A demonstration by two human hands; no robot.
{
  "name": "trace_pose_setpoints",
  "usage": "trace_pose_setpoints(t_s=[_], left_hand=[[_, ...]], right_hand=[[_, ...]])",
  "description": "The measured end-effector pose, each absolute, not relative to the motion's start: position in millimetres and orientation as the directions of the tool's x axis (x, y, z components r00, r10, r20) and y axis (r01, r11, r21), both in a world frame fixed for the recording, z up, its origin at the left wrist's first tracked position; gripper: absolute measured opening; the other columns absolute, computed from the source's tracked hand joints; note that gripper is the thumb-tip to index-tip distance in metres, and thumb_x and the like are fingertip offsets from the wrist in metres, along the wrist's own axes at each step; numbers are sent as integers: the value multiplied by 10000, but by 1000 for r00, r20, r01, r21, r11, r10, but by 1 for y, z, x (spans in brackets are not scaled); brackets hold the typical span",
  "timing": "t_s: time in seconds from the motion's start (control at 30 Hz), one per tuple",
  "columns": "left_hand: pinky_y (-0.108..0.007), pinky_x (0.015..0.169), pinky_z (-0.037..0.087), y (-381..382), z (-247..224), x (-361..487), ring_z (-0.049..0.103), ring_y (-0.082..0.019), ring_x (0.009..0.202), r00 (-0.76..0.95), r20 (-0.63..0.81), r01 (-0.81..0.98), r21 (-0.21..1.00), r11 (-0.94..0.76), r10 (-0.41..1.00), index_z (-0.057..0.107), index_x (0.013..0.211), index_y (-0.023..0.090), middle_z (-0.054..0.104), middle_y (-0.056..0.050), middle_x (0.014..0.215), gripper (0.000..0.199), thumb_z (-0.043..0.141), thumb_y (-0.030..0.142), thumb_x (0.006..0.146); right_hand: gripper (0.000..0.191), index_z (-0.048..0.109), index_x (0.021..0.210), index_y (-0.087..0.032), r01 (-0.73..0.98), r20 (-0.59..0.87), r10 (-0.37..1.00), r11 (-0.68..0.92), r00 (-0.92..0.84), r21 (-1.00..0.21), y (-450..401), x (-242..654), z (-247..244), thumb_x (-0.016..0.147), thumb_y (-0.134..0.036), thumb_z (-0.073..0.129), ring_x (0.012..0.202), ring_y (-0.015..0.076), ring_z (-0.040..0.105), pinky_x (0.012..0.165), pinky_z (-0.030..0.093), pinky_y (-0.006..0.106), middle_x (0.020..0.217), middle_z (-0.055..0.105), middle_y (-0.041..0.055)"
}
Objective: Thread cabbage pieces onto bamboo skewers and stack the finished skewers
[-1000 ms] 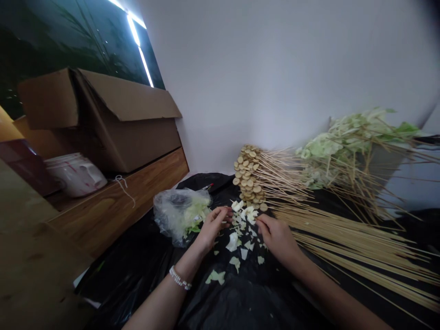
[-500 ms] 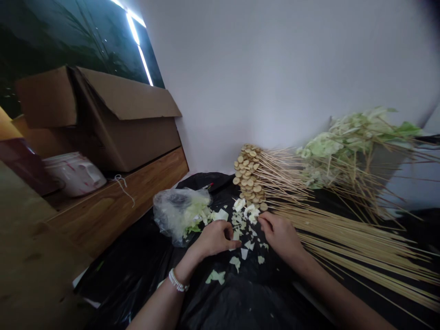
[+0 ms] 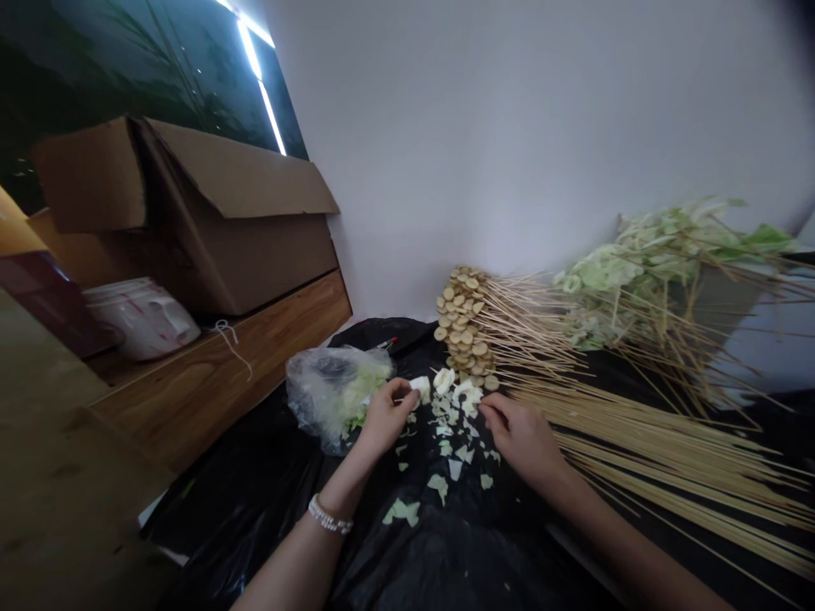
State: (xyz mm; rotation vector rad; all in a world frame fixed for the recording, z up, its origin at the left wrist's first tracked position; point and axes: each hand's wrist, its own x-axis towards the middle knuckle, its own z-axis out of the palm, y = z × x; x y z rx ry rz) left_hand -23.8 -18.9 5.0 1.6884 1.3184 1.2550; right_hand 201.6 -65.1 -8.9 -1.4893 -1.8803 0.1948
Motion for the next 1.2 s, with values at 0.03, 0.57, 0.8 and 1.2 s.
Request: trace_pose_setpoints(t_s=[0.03, 0.57, 0.8, 1.2], left_hand=[[-239, 572, 353, -17, 5, -24, 480, -127, 593, -8, 289, 282, 919, -276, 957, 589, 702, 177, 555, 16, 632, 197, 646, 365, 719], [-245, 702, 424, -16, 6, -22, 571, -145, 740, -102, 340, -3, 940, -342, 935, 593, 842, 190, 619, -4, 790, 295, 755, 369, 672], [-254, 734, 428, -14, 5, -27, 576, -145, 756, -126, 363, 4, 931, -365, 923, 640, 794, 186, 643, -4, 796, 237, 762, 349, 671], [-258, 697, 438, -17, 6, -27, 575, -137, 695, -41, 260, -24, 965, -261, 965, 686, 782, 181, 665, 0, 752, 253, 810, 325, 614]], right_hand=[[282, 668, 845, -216, 784, 436, 896, 329, -84, -526, -65, 201, -9, 914, -316, 413, 637, 159, 614, 629, 386, 258, 726, 685, 20], [283, 682, 881, -214, 747, 458, 869, 429, -188, -508, -71, 191, -13, 929, -278, 411, 778, 161, 642, 715, 413, 252, 851, 708, 22], [288, 680, 873, -213, 736, 478, 860, 440, -180, -515, -71, 190, -14, 932, -290, 408, 744, 157, 634, 712, 419, 253, 812, 698, 25], [283, 659, 860, -204, 756, 453, 869, 429, -197, -494, -73, 190, -15, 938, -272, 395, 777, 165, 631, 719, 395, 257, 830, 688, 27]])
